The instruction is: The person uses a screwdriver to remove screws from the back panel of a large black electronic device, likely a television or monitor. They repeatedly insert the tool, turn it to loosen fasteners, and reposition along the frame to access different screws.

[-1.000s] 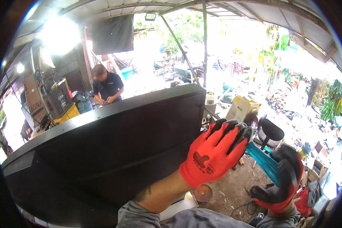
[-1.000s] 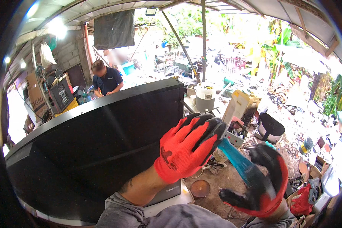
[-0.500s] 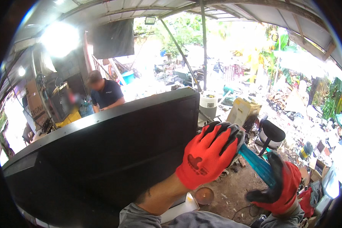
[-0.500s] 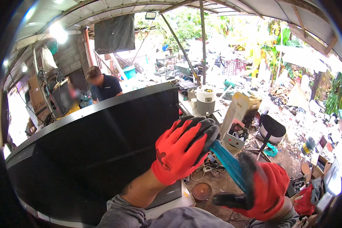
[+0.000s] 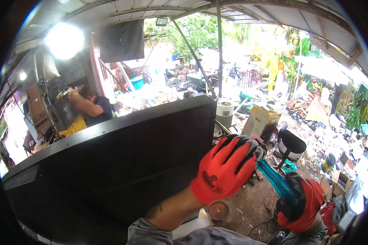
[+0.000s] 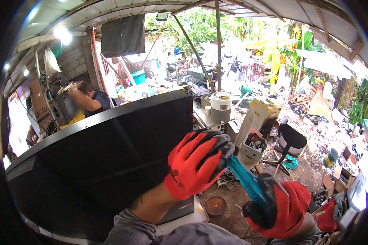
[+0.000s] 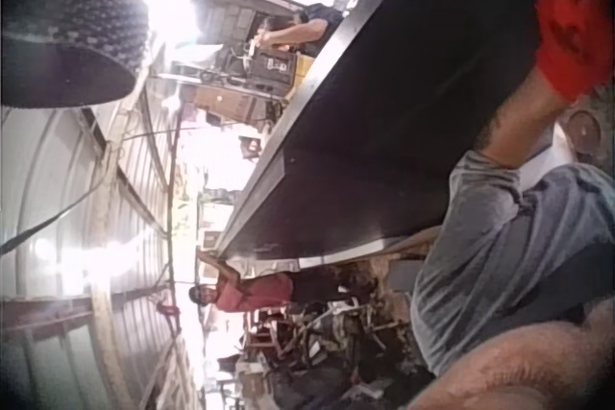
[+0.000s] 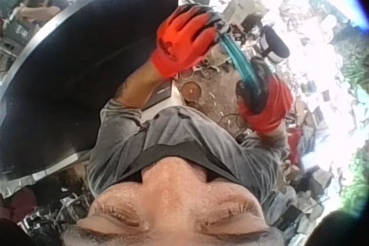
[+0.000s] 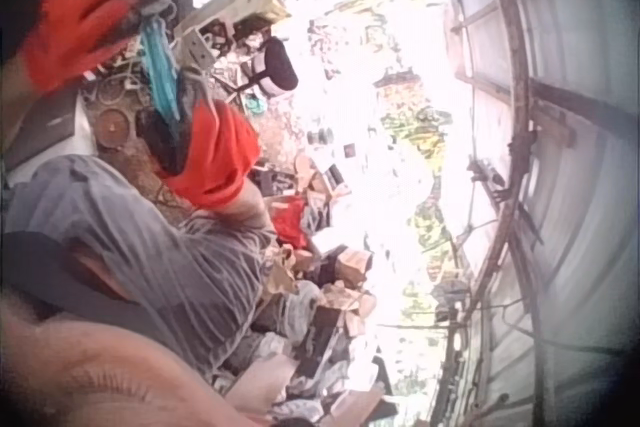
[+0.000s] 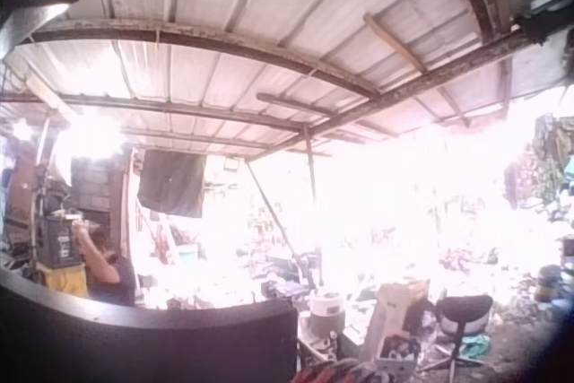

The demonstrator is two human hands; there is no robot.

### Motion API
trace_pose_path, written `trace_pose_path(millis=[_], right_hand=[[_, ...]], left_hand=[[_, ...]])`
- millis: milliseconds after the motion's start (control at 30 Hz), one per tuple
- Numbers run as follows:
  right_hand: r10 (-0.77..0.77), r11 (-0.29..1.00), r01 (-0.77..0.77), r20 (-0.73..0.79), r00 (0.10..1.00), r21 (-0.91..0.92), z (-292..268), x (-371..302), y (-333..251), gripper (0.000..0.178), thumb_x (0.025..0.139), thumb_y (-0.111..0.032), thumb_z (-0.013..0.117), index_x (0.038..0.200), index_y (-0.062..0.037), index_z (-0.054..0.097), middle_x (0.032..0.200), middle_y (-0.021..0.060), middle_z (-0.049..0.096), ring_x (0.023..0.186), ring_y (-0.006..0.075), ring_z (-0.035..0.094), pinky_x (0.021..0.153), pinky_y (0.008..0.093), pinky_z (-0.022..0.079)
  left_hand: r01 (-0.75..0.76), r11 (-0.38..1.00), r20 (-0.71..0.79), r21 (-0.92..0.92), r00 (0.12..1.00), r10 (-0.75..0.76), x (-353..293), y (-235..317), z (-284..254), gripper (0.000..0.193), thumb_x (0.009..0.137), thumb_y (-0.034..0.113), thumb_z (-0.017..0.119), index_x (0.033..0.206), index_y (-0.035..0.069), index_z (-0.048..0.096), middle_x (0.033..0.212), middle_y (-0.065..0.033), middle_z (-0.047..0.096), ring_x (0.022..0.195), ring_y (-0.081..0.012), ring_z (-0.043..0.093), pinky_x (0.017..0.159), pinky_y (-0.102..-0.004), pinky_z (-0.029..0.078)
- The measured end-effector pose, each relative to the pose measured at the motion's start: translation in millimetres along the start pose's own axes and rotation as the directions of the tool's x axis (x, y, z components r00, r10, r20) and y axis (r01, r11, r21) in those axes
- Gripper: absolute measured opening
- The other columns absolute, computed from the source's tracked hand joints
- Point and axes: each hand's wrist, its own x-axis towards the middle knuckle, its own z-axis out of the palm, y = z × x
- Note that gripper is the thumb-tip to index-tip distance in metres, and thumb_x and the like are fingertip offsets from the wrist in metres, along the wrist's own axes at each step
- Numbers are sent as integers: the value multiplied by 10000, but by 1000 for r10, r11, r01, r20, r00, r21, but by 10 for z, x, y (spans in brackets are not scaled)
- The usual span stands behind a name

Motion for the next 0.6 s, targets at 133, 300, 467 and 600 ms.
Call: trace_pose_path(millis=[133, 300, 467, 600], right_hand=[[-178, 983, 172, -136, 975, -56, 106, 96, 84, 744, 655, -192, 868, 1295, -13, 535, 1025, 181, 619, 864, 370, 645, 746, 467, 511], [-63, 980, 88, -143, 988, 177, 134, 175, 40, 766, 674, -207, 882, 1304, 16, 506, 1127, 200, 605, 919, 359, 637, 777, 460, 515], [-46, 998, 47, -22, 999, 42, -19, -29, 63, 725, 717, -247, 852, 1286, 46, 510, 1075, 185, 623, 889, 324, 645, 763, 445, 517], [-232, 972, 231, -38, 972, -43, -15, 221, 17, 568, 669, -176, 825, 1150, 27, 603, 1020, 152, 653, 866, 299, 662, 739, 425, 530]], left_hand=[[0, 1000, 0, 32, 1000, 0, 53, 36, 25, 345, 773, 109, 679, 1110, 37, 689, 1215, -191, 641, 1093, -367, 638, 915, -494, 525], [-5, 1000, 15, 3, 1000, 4, -5, 54, 3, 319, 765, 110, 687, 1077, 43, 694, 1173, -184, 652, 1081, -367, 638, 901, -503, 529], [13, 1000, -74, 13, 997, -12, -39, 30, 3, 328, 772, 126, 693, 1085, 31, 690, 1192, -177, 644, 1092, -360, 632, 915, -494, 523], [43, 998, -46, -37, 998, -44, 85, 2, -18, 326, 769, 127, 695, 1082, 37, 694, 1178, -181, 652, 1078, -361, 639, 921, -496, 523]])
